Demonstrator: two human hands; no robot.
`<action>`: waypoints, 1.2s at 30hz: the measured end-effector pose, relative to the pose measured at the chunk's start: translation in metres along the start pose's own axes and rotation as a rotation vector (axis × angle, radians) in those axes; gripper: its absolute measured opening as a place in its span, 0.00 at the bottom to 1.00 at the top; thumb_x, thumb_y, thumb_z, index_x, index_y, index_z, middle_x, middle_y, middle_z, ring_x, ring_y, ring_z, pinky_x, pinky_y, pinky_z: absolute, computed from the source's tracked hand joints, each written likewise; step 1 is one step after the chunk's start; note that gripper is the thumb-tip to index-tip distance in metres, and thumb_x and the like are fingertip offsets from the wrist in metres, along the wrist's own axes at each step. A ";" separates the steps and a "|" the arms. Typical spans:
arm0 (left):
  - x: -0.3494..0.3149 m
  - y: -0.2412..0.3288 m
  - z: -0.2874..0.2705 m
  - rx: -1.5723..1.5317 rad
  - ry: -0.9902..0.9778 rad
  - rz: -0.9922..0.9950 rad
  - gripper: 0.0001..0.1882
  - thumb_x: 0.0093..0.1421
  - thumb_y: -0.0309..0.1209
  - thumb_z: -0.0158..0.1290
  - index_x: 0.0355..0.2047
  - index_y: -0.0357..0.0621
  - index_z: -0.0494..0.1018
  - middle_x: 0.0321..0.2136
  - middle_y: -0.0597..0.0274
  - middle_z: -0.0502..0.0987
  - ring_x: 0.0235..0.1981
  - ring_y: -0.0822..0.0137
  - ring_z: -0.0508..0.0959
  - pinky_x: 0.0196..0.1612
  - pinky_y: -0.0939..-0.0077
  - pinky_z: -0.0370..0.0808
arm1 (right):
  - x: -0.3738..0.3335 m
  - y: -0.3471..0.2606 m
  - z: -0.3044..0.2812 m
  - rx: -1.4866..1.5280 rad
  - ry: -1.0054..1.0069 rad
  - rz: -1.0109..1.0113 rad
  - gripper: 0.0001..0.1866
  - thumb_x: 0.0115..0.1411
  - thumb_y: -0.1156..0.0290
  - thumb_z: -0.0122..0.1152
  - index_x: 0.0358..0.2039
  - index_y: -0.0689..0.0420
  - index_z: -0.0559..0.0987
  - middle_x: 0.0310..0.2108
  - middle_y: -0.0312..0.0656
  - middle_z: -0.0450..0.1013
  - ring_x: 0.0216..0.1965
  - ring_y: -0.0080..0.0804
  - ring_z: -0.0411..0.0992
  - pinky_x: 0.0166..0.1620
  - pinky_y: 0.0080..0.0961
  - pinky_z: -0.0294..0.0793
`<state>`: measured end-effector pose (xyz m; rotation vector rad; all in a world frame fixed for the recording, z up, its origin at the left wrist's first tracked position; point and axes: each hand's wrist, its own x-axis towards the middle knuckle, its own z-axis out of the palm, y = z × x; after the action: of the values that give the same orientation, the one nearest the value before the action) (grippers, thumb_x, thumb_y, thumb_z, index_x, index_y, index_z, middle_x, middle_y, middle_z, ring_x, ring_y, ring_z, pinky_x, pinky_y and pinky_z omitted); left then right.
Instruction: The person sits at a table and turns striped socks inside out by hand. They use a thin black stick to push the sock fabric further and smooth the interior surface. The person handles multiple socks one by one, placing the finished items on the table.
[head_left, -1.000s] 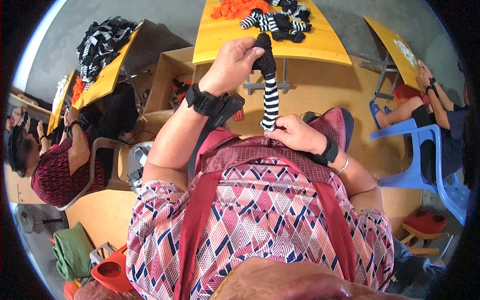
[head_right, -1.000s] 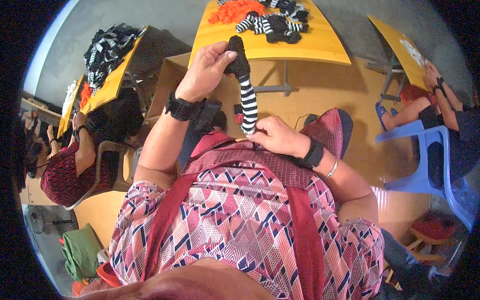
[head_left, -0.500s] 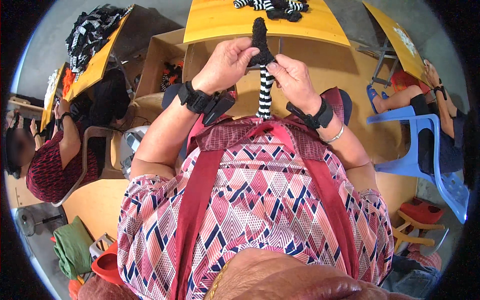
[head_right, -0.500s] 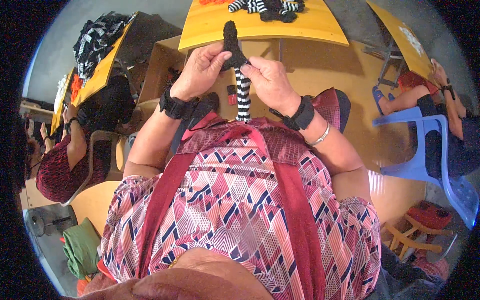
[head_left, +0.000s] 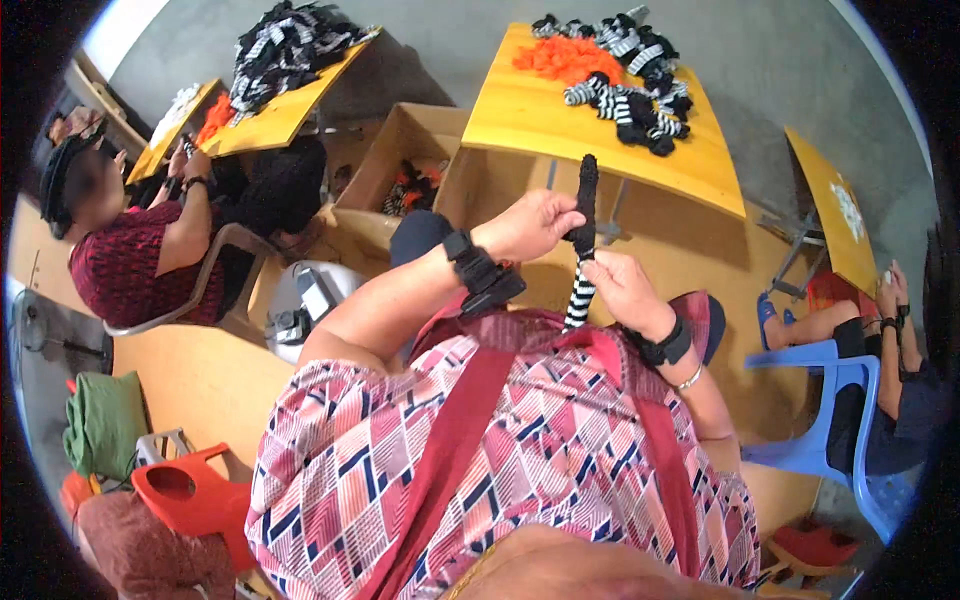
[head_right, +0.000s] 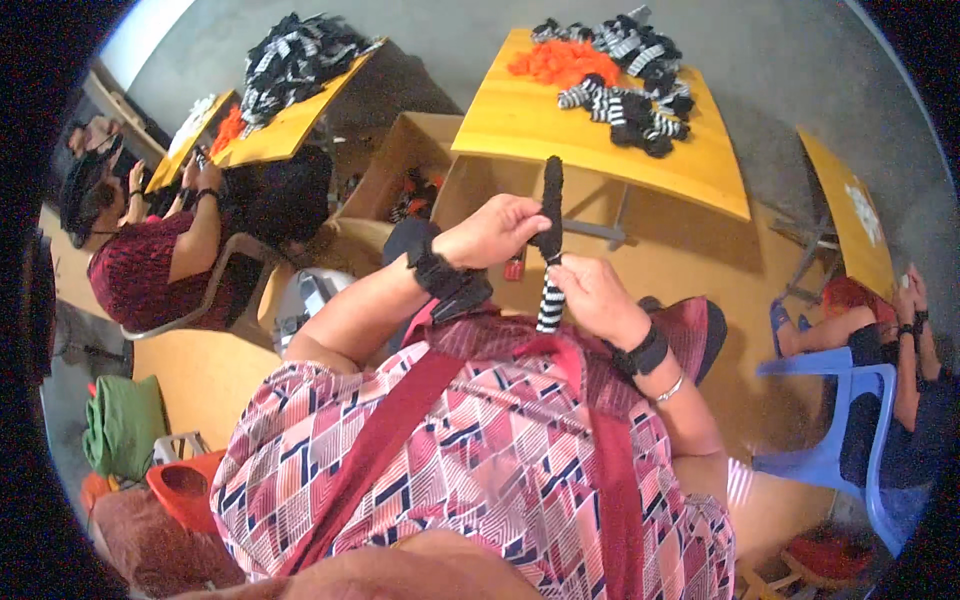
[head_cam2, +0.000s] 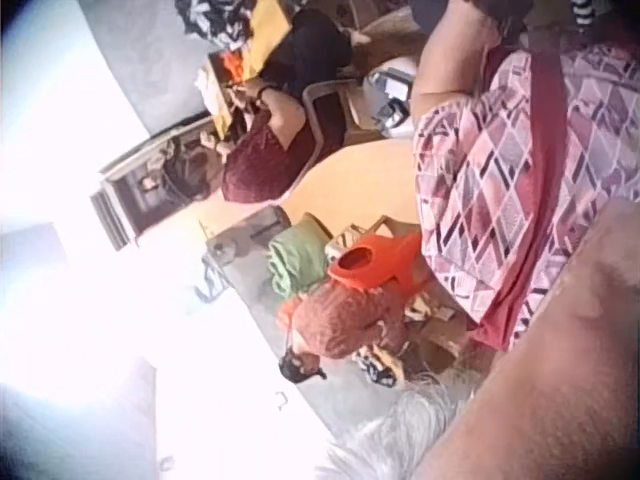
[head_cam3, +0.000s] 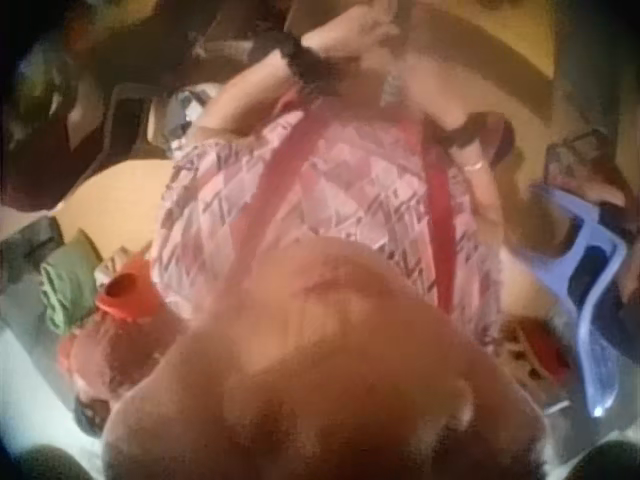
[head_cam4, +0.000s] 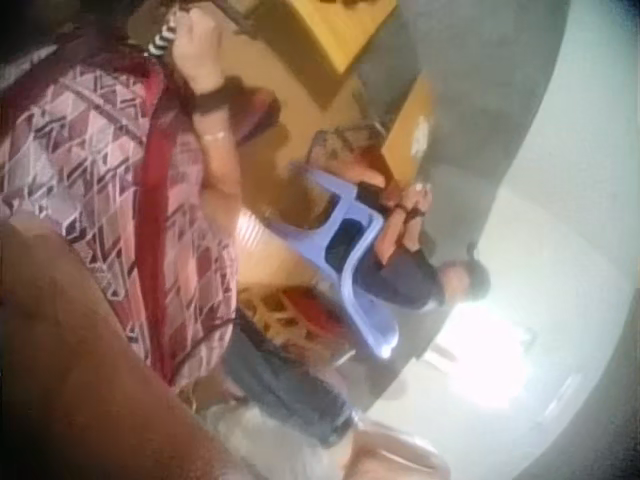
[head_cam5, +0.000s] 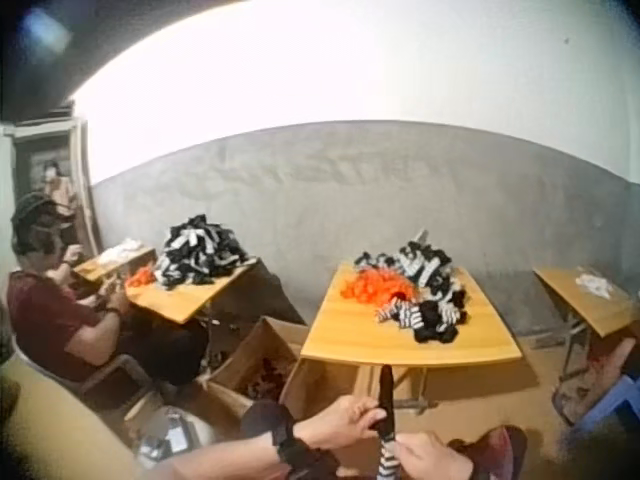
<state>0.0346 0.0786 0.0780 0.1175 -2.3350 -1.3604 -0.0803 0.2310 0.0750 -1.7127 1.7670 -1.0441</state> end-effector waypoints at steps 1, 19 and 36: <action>-0.004 -0.003 0.001 0.035 0.023 0.020 0.10 0.58 0.30 0.45 0.25 0.35 0.69 0.15 0.68 0.67 0.21 0.80 0.62 0.24 0.82 0.65 | 0.000 0.001 0.003 0.016 -0.018 -0.010 0.13 0.56 0.69 0.45 0.20 0.64 0.66 0.13 0.42 0.61 0.18 0.26 0.59 0.25 0.26 0.62; -0.005 0.003 0.005 0.017 -0.098 -0.048 0.14 0.60 0.34 0.42 0.23 0.37 0.68 0.12 0.73 0.62 0.15 0.82 0.60 0.18 0.84 0.60 | -0.005 0.007 0.004 0.198 0.129 0.020 0.13 0.57 0.69 0.46 0.20 0.64 0.66 0.14 0.35 0.56 0.20 0.19 0.54 0.23 0.21 0.58; -0.017 0.001 -0.003 -0.340 0.143 -0.237 0.14 0.58 0.35 0.45 0.20 0.40 0.69 0.14 0.71 0.68 0.14 0.81 0.66 0.19 0.87 0.65 | -0.007 0.035 0.029 0.376 0.081 -0.049 0.14 0.60 0.64 0.45 0.24 0.62 0.66 0.19 0.30 0.62 0.21 0.16 0.56 0.23 0.17 0.60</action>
<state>0.0515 0.0813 0.0746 0.3840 -1.9894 -1.7795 -0.0791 0.2296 0.0297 -1.5020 1.4641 -1.3835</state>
